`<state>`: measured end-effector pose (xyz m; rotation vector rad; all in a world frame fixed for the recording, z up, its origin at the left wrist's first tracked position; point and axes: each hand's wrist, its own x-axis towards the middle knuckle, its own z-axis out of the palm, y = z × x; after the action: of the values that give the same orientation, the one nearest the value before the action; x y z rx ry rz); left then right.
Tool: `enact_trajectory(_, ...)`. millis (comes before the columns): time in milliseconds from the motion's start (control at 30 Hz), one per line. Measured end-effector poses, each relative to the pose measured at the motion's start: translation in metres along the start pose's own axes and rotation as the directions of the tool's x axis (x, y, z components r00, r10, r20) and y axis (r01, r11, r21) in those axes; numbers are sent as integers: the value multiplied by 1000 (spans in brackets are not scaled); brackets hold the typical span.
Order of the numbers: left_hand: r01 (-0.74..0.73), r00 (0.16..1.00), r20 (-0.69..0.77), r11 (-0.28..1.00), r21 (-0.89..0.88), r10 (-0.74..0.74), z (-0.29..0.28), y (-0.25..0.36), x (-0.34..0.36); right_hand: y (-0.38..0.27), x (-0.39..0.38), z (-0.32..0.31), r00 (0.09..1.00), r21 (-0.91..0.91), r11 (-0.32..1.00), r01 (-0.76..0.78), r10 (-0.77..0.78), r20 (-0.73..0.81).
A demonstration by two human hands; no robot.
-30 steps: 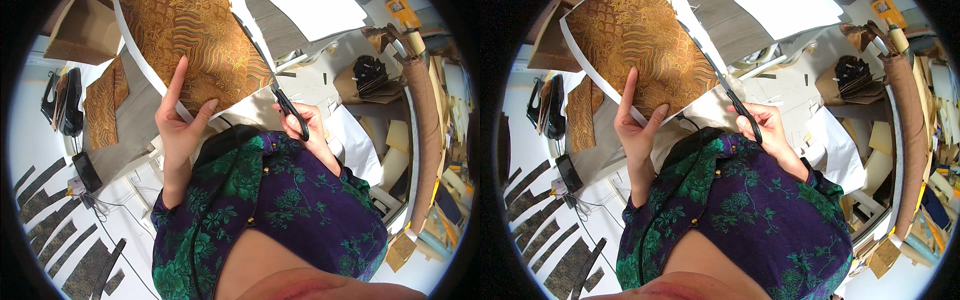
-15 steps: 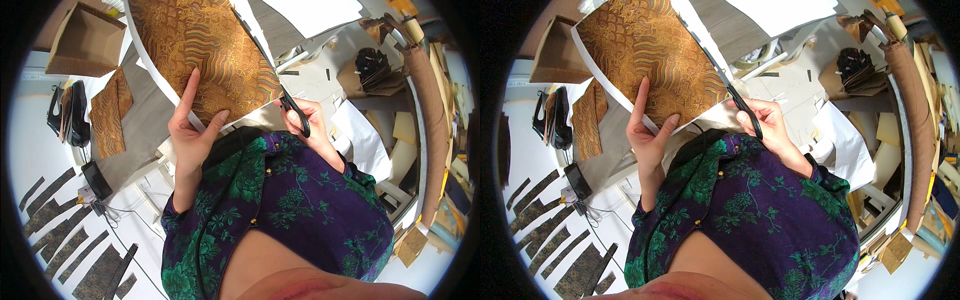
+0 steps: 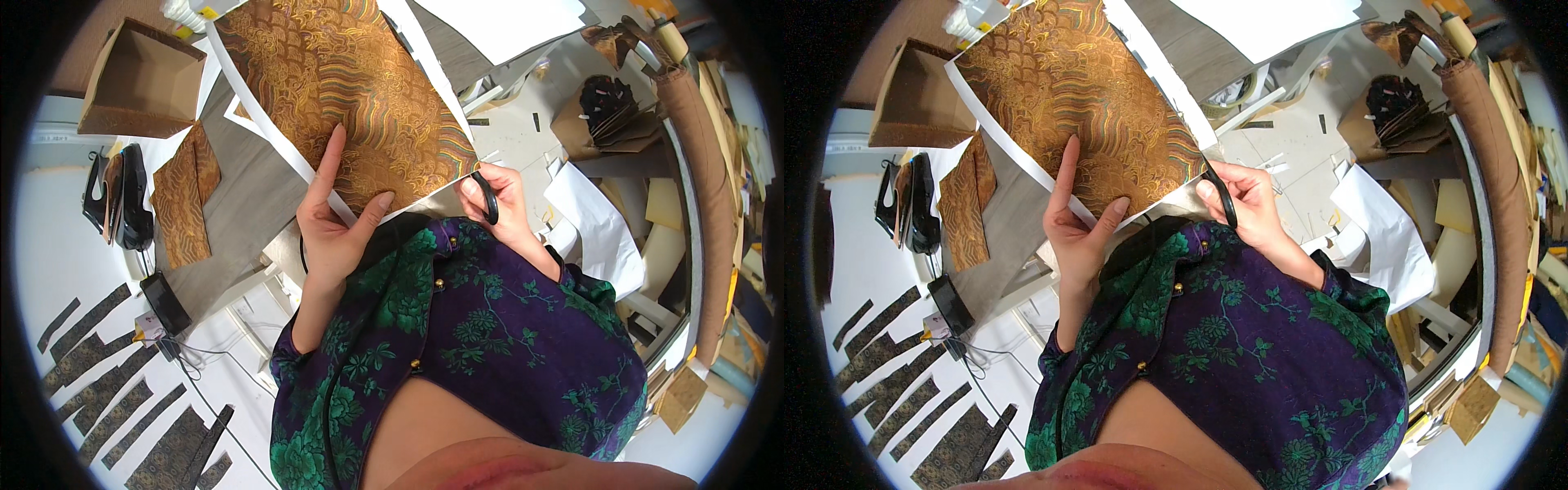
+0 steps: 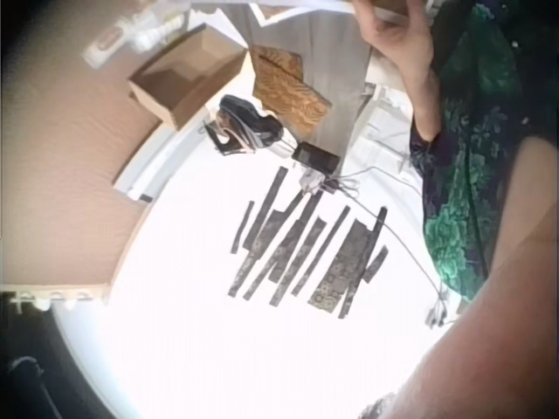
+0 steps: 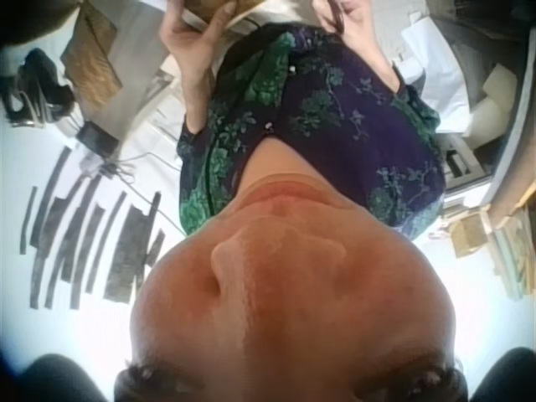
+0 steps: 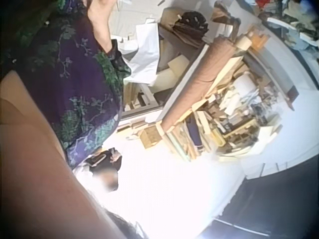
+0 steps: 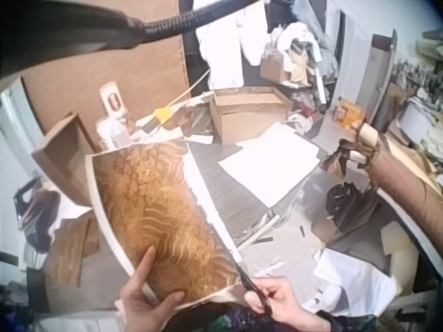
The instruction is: The person uses shears to cut a patterned gold fabric along a white paper template. After cutting, they fold the fabric edges and press them with an iron. The person then places a white paper sheet over the fabric and smooths it.
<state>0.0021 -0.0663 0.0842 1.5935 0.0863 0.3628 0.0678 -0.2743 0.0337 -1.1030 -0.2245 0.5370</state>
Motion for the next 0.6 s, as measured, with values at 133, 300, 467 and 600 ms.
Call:
enact_trajectory(133, 34, 999, 6, 994, -100, -33, 3, 2, 1, 1, -1, 1, 1000, -56, 998, 29, -29, -11)
enact_trajectory(300, 10, 999, 36, 999, -35, -9, 3, 3, 1, 3, 3, -1, 1000, -51, 999, 18, -18, -11)
enact_trajectory(467, 31, 998, 53, 991, -127, -25, 7, 5, 2, 13, 6, -6, 998, 32, 998, 59, -58, -31)
enact_trajectory(600, 43, 994, 106, 998, -51, -37, 6, 4, 0, 17, 9, -12, 996, 102, 991, 85, -83, -19)
